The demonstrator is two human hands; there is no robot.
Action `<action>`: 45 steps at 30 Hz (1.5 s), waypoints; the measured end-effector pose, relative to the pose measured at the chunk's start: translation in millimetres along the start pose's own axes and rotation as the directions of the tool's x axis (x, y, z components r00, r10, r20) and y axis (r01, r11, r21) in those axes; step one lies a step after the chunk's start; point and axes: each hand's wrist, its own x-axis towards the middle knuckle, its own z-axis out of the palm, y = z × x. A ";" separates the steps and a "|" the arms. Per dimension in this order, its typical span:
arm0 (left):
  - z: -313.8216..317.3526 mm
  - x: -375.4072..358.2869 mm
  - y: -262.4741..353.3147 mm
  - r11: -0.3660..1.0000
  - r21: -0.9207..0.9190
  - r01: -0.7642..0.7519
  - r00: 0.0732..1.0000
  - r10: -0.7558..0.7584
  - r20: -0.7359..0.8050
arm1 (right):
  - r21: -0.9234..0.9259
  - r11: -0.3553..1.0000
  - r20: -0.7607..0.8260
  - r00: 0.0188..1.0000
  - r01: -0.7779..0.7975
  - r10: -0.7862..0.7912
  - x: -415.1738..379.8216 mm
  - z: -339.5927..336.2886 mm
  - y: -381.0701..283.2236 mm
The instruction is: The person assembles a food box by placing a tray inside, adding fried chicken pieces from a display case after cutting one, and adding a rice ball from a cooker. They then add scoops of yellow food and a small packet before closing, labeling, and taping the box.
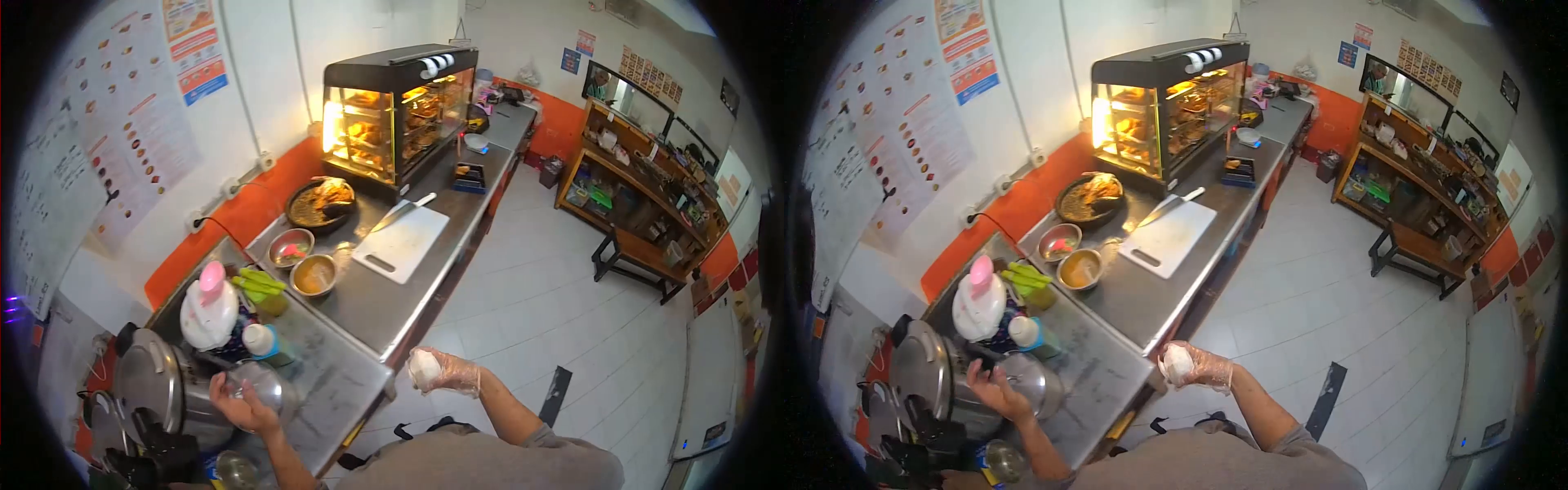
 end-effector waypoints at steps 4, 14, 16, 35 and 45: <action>115.6 -34.9 51.7 0.982 -0.187 0.022 0.998 -0.010 0.064 | 0.219 0.975 -0.148 0.987 -0.027 0.061 -37.6 -122.4 -19.6; 351.2 -70.5 36.7 0.860 -0.325 0.392 0.916 -0.333 0.224 | 0.533 0.644 -0.713 0.701 0.548 -0.007 53.6 -446.2 -171.1; 423.5 -77.6 42.4 0.747 -0.355 0.562 0.825 -0.479 0.299 | 0.497 0.692 -0.706 0.707 0.524 -0.029 94.3 -504.8 -230.0; 1021.0 -351.2 -10.4 0.247 0.391 0.887 -0.041 -0.799 0.599 | -0.848 -0.055 -0.492 0.822 -0.527 -0.286 312.6 -775.2 -469.3; 1087.3 -358.2 37.9 0.554 0.687 0.471 0.619 -0.762 0.190 | -0.948 -0.128 -0.304 0.946 -0.290 0.108 357.0 -927.9 -505.5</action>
